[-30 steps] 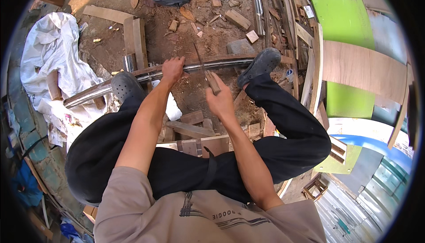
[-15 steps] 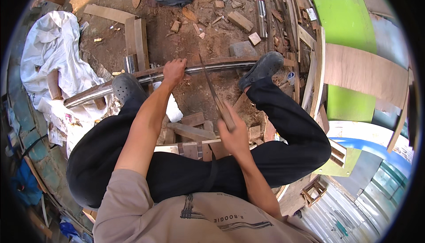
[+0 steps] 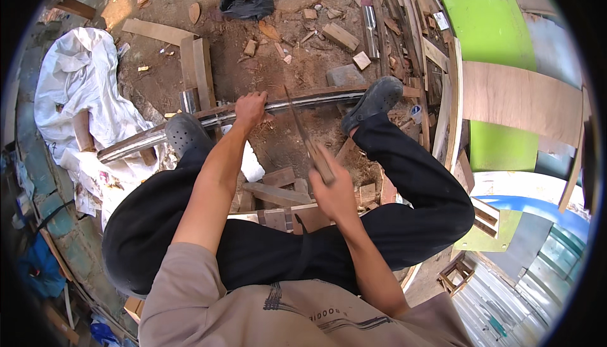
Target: The person sits on the ground and uses a metal file to smooth the surface of a metal rod held between their feet. They repeatedly file the rod, occasionally repositioning it to work on different sections.
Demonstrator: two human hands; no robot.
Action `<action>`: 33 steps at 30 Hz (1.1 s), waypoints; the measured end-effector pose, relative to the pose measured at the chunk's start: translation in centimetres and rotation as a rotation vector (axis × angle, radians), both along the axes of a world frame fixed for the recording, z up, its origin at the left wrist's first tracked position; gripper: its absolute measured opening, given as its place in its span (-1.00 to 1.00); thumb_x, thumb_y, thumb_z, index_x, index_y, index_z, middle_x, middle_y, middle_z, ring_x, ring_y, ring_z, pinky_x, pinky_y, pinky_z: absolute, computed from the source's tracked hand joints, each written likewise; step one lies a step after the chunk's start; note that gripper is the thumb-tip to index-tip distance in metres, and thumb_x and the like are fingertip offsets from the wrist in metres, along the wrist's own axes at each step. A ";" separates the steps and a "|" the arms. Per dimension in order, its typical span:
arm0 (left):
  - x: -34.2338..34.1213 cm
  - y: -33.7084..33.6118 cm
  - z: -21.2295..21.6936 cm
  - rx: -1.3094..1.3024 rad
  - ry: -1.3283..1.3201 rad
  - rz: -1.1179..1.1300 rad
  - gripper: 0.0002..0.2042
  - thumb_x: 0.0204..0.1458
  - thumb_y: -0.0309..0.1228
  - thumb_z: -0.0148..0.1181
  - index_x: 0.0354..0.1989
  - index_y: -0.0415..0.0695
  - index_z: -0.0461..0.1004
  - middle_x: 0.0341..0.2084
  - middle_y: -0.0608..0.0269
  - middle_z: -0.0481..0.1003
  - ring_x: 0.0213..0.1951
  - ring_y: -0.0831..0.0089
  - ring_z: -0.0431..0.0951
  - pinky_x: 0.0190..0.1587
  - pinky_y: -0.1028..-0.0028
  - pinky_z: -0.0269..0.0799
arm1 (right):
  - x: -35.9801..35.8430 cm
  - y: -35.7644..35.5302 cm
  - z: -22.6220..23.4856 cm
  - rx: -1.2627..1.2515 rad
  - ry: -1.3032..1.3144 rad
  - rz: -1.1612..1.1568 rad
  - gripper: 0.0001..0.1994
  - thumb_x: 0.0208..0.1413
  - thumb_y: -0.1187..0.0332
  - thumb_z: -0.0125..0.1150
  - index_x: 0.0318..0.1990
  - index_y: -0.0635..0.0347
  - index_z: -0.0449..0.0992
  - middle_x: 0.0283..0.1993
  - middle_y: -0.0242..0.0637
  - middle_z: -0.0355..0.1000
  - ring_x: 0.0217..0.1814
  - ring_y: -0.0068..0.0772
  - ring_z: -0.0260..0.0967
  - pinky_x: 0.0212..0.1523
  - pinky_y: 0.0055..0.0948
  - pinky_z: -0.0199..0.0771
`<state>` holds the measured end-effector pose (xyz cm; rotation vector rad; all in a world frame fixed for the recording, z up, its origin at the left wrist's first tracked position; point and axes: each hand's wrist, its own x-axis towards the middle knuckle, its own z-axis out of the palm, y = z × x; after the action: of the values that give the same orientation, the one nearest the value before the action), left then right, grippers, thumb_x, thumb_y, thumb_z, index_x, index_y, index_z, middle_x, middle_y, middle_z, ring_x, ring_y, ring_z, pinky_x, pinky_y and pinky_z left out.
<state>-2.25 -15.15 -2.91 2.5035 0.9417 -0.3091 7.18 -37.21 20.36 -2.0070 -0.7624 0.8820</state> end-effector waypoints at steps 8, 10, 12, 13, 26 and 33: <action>-0.7 0.4 -1.0 0.070 -0.033 0.007 -0.34 -0.30 -0.04 0.60 -0.01 -0.02 0.47 -0.17 0.22 0.58 0.00 0.17 0.59 -0.02 0.16 0.47 | -0.6 0.7 0.1 -0.094 0.107 -0.029 -0.43 0.14 0.42 0.13 0.34 0.34 0.35 0.12 0.14 0.53 0.15 0.00 0.53 0.17 -0.34 0.43; -0.6 -0.5 -0.7 0.050 -0.055 0.002 -0.34 -0.31 -0.05 0.61 0.00 -0.01 0.47 -0.16 0.24 0.58 0.00 0.18 0.59 0.00 0.16 0.47 | -1.1 -2.5 2.7 -0.054 0.155 -0.044 -0.42 0.12 0.41 0.13 0.34 0.39 0.33 0.11 0.22 0.52 0.20 0.06 0.52 0.17 -0.32 0.45; -0.6 -0.4 -1.2 0.089 -0.131 0.016 -0.37 -0.37 -0.04 0.61 -0.12 -0.02 0.45 -0.23 0.20 0.57 -0.06 0.17 0.60 -0.06 0.17 0.47 | 0.2 0.0 1.0 -0.122 0.113 -0.019 -0.43 0.14 0.43 0.11 0.34 0.35 0.34 0.08 0.13 0.54 0.14 -0.06 0.52 0.13 -0.35 0.45; 0.0 -0.7 -1.1 0.090 -0.147 0.012 -0.36 -0.37 -0.04 0.61 -0.11 -0.02 0.45 -0.22 0.20 0.57 -0.06 0.17 0.60 -0.05 0.17 0.47 | 1.4 2.8 -0.6 -0.172 0.125 -0.027 -0.44 0.15 0.42 0.10 0.34 0.33 0.34 0.06 0.08 0.55 0.09 -0.22 0.52 0.11 -0.40 0.45; -0.3 -1.7 -1.5 0.048 -0.076 0.009 -0.35 -0.35 -0.06 0.61 -0.06 -0.03 0.45 -0.20 0.21 0.57 -0.02 0.18 0.59 -0.04 0.17 0.46 | 0.9 3.2 -1.5 -0.192 0.086 -0.003 -0.45 0.15 0.42 0.09 0.34 0.30 0.37 0.04 -0.01 0.57 0.08 -0.31 0.53 0.06 -0.45 0.44; -0.6 -0.2 -0.6 0.072 -0.083 0.007 -0.35 -0.32 -0.06 0.61 -0.04 -0.04 0.46 -0.14 0.21 0.58 0.02 0.17 0.58 -0.01 0.17 0.46 | -1.9 -3.2 2.0 -0.006 0.018 -0.001 -0.45 0.15 0.44 0.06 0.35 0.29 0.36 0.04 0.02 0.57 0.10 -0.39 0.52 0.06 -0.43 0.44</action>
<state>-2.86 -15.37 -3.46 2.5559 0.9432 -0.1705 5.31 -40.44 22.34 -2.0014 -0.7490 0.9013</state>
